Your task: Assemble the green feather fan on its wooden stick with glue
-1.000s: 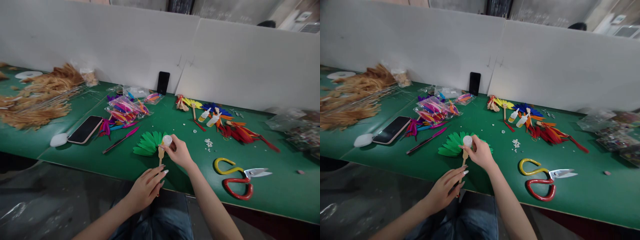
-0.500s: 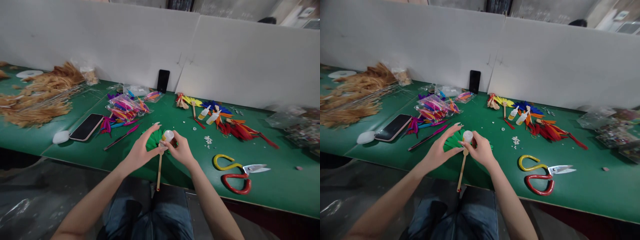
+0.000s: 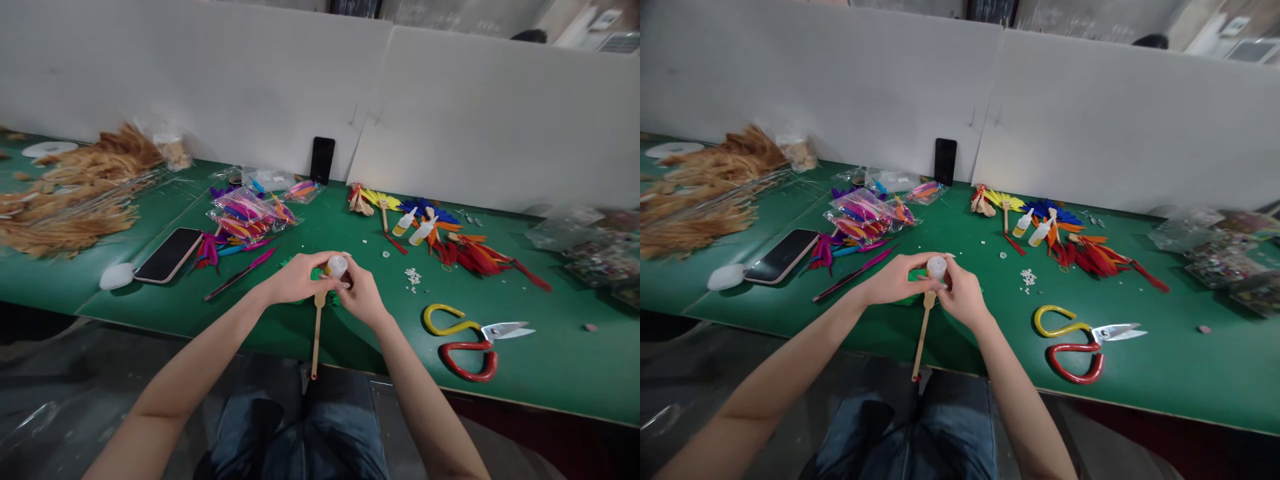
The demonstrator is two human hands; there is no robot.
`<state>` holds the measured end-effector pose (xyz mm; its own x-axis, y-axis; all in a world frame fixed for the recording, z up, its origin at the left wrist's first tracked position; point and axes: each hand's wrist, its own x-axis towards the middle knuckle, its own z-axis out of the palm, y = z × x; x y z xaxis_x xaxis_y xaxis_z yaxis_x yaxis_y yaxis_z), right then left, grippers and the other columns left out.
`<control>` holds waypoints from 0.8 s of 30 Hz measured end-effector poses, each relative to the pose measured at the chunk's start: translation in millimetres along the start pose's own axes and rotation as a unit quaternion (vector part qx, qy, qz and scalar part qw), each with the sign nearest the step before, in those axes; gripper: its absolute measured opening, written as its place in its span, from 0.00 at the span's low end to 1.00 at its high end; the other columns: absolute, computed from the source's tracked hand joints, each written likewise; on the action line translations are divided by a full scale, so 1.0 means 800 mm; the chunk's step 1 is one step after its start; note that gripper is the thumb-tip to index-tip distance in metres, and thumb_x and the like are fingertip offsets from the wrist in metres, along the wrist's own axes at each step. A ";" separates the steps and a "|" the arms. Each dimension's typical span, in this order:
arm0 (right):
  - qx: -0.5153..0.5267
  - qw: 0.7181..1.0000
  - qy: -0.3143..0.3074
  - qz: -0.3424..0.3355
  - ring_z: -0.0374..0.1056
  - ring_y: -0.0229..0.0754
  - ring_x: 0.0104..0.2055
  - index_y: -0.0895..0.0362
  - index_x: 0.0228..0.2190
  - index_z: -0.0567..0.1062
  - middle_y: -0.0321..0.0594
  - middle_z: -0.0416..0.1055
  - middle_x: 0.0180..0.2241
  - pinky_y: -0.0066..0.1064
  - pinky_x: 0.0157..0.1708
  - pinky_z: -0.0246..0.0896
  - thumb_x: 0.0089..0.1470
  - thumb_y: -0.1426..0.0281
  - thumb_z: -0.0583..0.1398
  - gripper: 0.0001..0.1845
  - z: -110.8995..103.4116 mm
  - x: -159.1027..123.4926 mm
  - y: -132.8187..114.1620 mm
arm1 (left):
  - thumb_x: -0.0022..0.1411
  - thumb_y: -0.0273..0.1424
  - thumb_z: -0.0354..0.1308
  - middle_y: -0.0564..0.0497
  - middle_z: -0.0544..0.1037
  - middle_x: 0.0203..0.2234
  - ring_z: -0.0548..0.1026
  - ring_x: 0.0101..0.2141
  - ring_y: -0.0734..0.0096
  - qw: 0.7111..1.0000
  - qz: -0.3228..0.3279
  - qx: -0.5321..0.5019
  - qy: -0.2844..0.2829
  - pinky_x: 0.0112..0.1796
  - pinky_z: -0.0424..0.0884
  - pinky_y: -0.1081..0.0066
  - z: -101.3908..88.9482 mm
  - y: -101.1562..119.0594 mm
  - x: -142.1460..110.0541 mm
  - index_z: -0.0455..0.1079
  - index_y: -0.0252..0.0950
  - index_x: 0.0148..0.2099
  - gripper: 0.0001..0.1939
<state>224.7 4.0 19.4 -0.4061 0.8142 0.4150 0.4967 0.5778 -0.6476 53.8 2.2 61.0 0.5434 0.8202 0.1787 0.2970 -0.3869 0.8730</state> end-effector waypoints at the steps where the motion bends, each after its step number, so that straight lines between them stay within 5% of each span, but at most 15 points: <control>1: -0.008 1.000 0.002 -0.001 0.55 0.36 0.19 0.56 0.36 0.62 0.30 0.58 0.19 0.26 0.20 0.47 0.50 0.69 0.53 0.09 0.001 0.000 0.000 | 0.58 0.36 0.56 0.48 0.74 0.47 0.73 0.44 0.64 1.000 0.003 0.000 0.002 0.41 0.70 0.69 0.000 -0.001 0.000 0.61 0.37 0.58 0.26; 24: -0.016 0.999 -0.019 0.041 0.57 0.36 0.18 0.58 0.42 0.64 0.33 0.64 0.21 0.26 0.20 0.49 0.48 0.74 0.51 0.16 0.004 0.002 0.004 | 0.58 0.37 0.57 0.46 0.75 0.45 0.74 0.44 0.63 0.999 0.020 0.000 0.025 0.43 0.70 0.69 0.004 -0.016 0.005 0.65 0.34 0.54 0.22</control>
<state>223.3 7.3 15.7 -0.3907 0.8567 0.3367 0.5533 0.5109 -0.6579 54.8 9.1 49.0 0.5154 0.8237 0.2363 0.2760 -0.4206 0.8643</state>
